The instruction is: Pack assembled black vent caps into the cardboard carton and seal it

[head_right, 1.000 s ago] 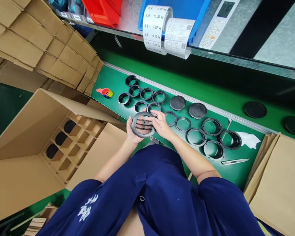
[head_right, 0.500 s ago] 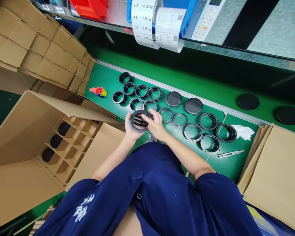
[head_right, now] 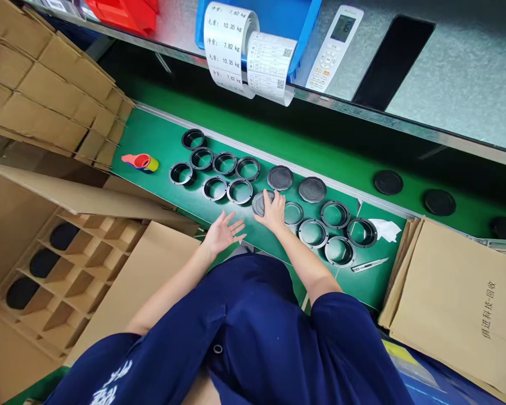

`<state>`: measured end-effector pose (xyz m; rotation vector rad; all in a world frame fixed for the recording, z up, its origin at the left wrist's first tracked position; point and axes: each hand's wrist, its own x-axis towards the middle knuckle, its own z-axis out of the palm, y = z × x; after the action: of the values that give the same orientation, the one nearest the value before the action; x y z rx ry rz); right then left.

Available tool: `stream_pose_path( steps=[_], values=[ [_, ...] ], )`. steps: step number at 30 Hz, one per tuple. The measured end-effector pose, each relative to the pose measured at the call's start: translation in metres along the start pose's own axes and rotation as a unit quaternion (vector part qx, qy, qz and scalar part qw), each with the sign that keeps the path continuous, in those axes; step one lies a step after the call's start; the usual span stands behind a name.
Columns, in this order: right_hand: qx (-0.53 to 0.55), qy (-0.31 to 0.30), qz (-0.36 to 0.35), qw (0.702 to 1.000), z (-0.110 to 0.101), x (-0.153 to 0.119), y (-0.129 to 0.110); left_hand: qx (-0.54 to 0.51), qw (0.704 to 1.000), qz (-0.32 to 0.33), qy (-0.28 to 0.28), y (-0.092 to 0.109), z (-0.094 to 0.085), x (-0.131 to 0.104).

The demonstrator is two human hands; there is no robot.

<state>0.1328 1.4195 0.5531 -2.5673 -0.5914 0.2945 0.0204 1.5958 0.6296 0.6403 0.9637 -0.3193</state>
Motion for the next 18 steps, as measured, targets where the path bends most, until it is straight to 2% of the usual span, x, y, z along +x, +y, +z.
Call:
stream_pose_path(
  steps=[3, 7, 12, 15, 18],
  values=[
    [-0.072, -0.033, -0.019, 0.997, 0.013, 0.009, 0.011, -0.015, 1.0, -0.002, 0.022, 0.0, -0.022, 0.0],
    [-0.089, -0.086, -0.052, 0.991, 0.021, 0.0, -0.005, -0.04, 0.997, 0.002, 0.07, -0.006, -0.051, -0.006],
    [-0.062, 0.014, -0.086, 0.994, 0.019, -0.006, -0.032, 0.021, 0.988, 0.013, 0.155, -0.012, -0.08, -0.008],
    [-0.072, -0.032, -0.092, 0.993, 0.027, -0.003, -0.03, 0.062, 0.983, 0.017, 0.172, -0.011, -0.079, 0.003],
    [-0.069, -0.079, -0.054, 0.993, 0.031, -0.001, -0.019, 0.111, 0.98, 0.044, 0.156, -0.015, -0.055, 0.017]
  ],
)
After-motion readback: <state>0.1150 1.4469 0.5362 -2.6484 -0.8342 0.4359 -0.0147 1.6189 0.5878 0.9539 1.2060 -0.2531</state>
